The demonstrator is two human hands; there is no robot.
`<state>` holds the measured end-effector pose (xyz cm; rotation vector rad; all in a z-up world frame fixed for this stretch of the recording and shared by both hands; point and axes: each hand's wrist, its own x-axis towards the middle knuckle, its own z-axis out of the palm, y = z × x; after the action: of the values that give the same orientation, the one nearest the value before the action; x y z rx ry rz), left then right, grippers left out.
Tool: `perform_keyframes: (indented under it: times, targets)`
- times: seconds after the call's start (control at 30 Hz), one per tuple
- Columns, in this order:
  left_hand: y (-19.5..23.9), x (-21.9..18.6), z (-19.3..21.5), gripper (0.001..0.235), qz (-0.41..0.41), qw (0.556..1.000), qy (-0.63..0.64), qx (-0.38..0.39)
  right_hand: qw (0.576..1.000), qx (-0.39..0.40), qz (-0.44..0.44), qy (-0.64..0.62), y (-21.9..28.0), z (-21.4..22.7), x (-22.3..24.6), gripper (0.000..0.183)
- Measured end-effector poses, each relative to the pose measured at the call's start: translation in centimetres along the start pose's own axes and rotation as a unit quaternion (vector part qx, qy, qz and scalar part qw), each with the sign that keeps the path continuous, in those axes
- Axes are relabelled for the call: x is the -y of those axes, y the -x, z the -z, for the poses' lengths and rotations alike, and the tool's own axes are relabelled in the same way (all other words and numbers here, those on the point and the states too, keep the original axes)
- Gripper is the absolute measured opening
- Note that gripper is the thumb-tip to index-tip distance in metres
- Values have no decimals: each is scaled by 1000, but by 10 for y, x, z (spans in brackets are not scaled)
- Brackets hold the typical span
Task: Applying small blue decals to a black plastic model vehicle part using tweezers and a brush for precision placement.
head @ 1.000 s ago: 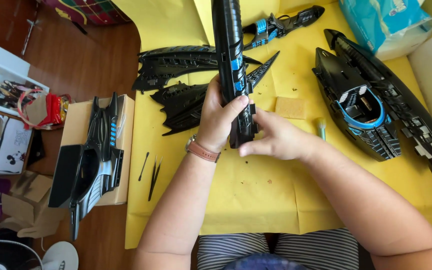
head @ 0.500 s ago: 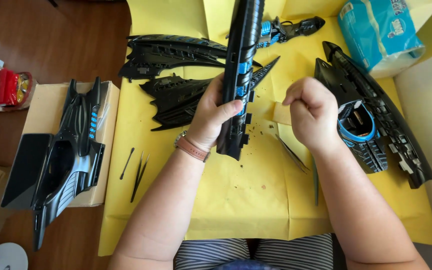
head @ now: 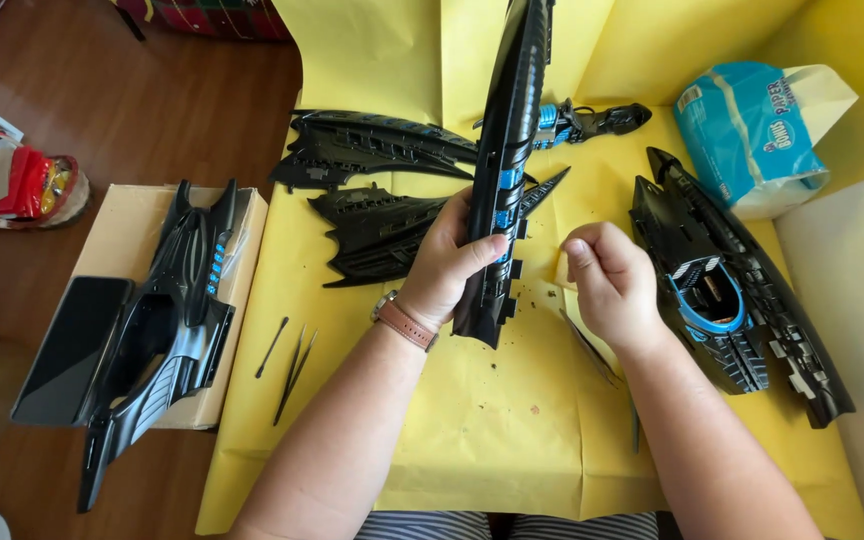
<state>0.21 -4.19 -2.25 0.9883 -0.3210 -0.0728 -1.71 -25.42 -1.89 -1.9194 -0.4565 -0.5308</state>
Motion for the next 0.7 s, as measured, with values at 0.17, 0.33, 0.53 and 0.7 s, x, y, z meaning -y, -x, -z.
perform_keyframes:
  times: [0.17, 0.33, 0.53, 0.7]
  targets:
    - [-5, 3, 0, 70, -3, 1000, 19, 1, 998, -29, -6, -55, -6, -2, 4, 22]
    - [-4, -26, -5, 67, 12, 997, -63, 43, 998, -19, -66, 4, -5, -2, 6, 13]
    - [-2, -58, -4, 60, -31, 990, -133, 39, 995, -100, -8, 2, -7, 5, -1, 19]
    - [-1, -74, 12, 75, -85, 989, -108, -52, 992, -111, -48, -36, -6, 5, -28, 11]
